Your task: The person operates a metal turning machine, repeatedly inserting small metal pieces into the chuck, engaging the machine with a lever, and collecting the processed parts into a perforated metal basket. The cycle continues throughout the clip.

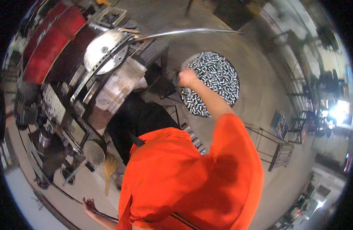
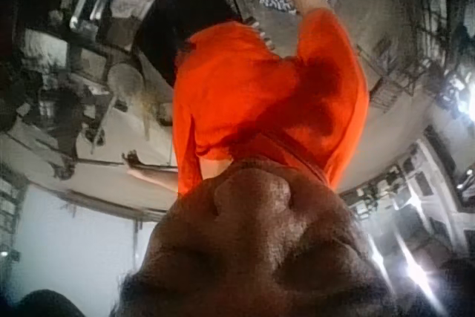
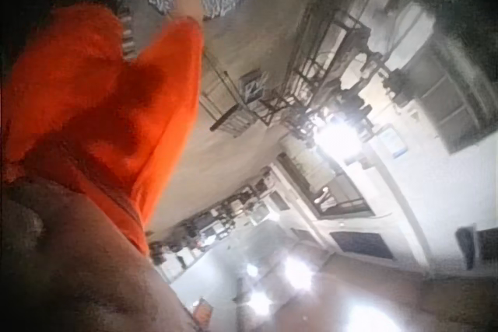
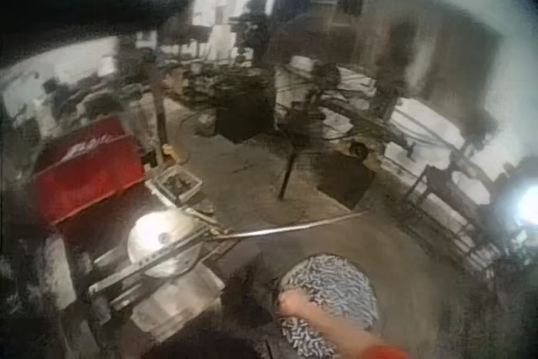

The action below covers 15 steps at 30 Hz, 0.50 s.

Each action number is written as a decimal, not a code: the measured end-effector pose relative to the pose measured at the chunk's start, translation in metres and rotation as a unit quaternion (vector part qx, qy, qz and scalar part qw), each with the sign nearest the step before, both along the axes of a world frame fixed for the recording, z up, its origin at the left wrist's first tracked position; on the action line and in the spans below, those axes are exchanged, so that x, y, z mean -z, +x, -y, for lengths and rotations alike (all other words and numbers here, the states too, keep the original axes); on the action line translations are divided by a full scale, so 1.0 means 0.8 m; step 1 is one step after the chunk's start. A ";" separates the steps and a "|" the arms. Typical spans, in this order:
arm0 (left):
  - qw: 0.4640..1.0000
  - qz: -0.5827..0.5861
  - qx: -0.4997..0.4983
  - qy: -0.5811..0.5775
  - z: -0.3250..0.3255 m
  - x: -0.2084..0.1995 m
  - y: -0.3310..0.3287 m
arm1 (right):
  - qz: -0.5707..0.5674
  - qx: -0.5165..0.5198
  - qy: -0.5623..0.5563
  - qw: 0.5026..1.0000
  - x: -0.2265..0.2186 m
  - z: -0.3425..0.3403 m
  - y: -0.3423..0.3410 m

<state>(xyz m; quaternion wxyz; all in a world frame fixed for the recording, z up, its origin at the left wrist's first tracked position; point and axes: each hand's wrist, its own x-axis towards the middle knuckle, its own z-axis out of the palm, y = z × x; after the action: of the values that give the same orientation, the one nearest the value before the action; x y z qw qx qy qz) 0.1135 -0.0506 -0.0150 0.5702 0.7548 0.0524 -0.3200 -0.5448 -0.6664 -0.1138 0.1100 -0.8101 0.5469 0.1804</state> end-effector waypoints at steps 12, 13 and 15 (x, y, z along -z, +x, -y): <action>0.896 0.233 0.167 0.338 0.038 -0.014 -0.028 | 0.110 0.222 -0.027 0.969 0.000 -0.004 0.025; 0.853 0.276 0.214 0.388 0.026 -0.020 -0.020 | 0.120 0.226 -0.046 0.966 -0.003 -0.009 0.019; 0.732 0.385 0.299 0.476 0.005 -0.033 -0.001 | 0.270 0.157 -0.080 0.946 0.038 -0.023 -0.012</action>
<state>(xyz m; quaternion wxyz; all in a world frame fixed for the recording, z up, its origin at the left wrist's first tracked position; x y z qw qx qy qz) 0.1130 -0.0545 0.0115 -0.0175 0.9627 -0.2547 -0.0893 -0.5544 -0.6477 -0.1443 0.2150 -0.7381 0.6301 -0.1092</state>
